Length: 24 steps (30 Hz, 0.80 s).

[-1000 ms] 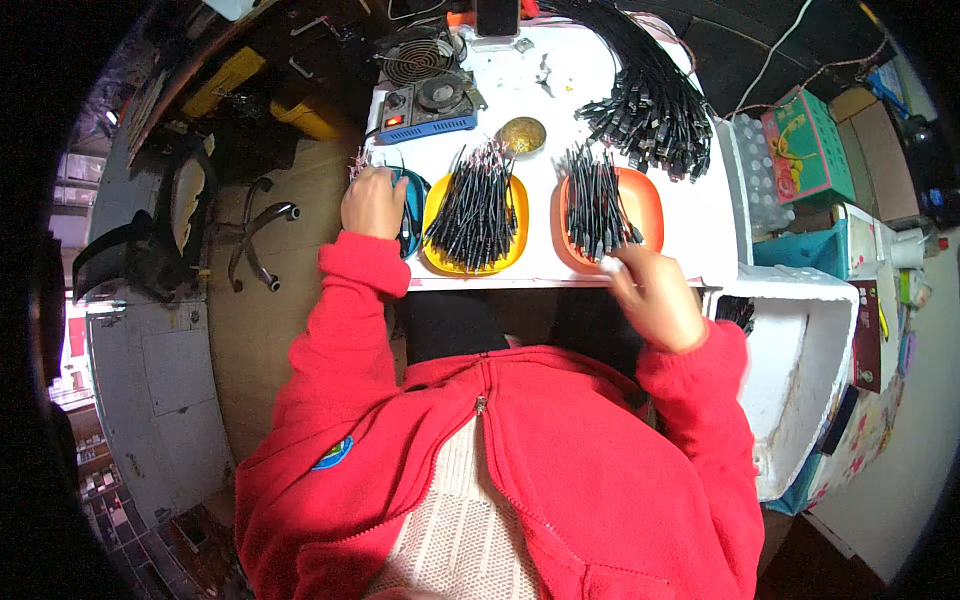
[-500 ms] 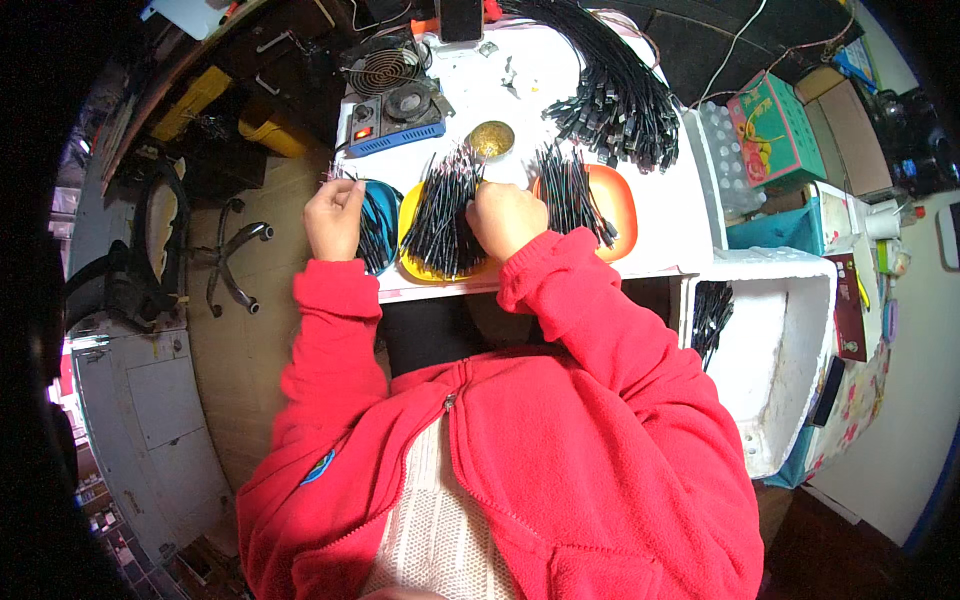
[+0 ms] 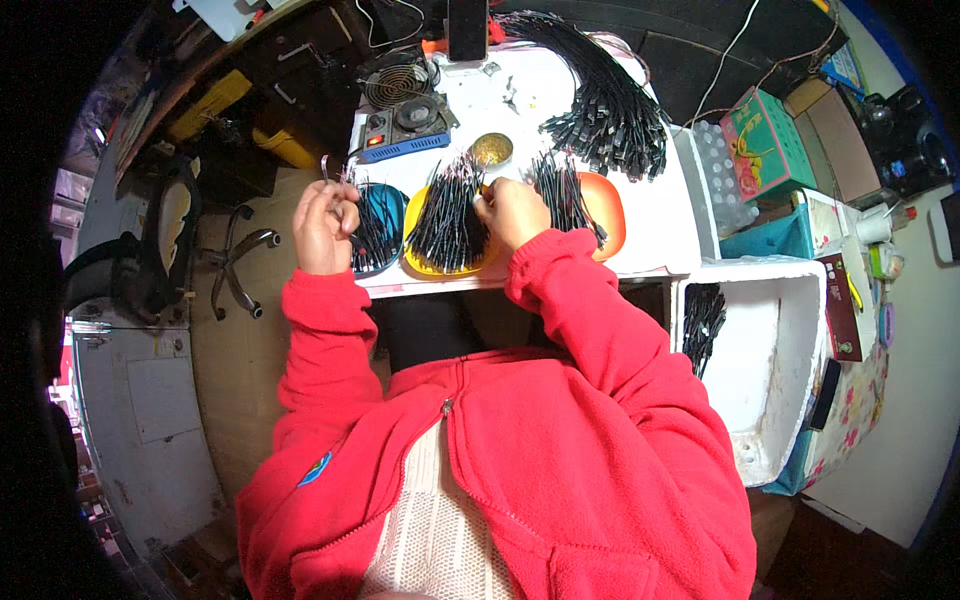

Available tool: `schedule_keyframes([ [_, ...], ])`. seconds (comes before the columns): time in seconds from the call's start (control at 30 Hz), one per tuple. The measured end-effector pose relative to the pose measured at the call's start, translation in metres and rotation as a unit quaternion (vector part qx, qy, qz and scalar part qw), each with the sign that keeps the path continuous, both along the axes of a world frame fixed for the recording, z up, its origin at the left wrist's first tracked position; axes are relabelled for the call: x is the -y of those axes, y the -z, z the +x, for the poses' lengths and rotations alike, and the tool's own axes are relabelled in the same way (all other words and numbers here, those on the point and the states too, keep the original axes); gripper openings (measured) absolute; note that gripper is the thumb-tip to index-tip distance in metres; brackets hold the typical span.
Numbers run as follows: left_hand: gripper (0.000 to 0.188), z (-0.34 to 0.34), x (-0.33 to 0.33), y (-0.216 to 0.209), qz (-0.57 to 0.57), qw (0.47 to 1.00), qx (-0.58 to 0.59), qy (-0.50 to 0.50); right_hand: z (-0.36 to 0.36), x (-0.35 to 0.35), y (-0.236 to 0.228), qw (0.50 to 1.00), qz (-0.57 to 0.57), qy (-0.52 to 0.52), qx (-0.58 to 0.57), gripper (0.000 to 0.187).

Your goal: The person repeatedly picks black wire-like components from trays, strips or adjusts the ends by hand, and places them back into the trays. The process is continuous and repetitive, with no visible tools used.

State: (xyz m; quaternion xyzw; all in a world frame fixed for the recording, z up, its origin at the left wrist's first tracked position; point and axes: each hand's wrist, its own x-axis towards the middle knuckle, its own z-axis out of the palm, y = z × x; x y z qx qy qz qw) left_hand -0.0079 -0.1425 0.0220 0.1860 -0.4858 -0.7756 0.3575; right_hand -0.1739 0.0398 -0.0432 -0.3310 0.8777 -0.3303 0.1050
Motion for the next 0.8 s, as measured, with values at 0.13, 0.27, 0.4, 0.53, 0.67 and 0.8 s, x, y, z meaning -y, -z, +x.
schedule_keyframes([
  [0.13, 0.015, 0.01, -0.036, -0.009, 0.004, 0.997, 0.038, 0.062, 0.002, 0.003, 0.0, 0.998, 0.046, -0.035, 0.008, 0.028],
  [0.27, 0.014, 0.017, -0.061, -0.007, 0.023, 0.995, 0.017, 0.092, -0.003, 0.004, 0.005, 0.999, -0.001, -0.022, 0.04, 0.025],
  [0.4, 0.011, 0.023, -0.074, -0.008, 0.047, 0.994, -0.023, 0.097, 0.002, -0.003, -0.013, 0.995, -0.075, 0.059, -0.03, 0.023],
  [0.53, 0.012, 0.024, -0.092, -0.015, 0.043, 0.998, 0.005, 0.055, 0.032, -0.028, -0.061, 0.972, -0.227, 0.002, -0.052, 0.016],
  [0.67, 0.014, 0.02, -0.113, -0.021, 0.051, 0.995, -0.051, 0.064, 0.081, -0.056, -0.093, 0.95, -0.277, -0.119, 0.087, 0.013],
  [0.8, 0.016, 0.017, -0.127, -0.025, 0.013, 0.995, -0.019, 0.097, 0.097, -0.068, -0.105, 0.955, -0.263, -0.122, 0.067, 0.011],
])
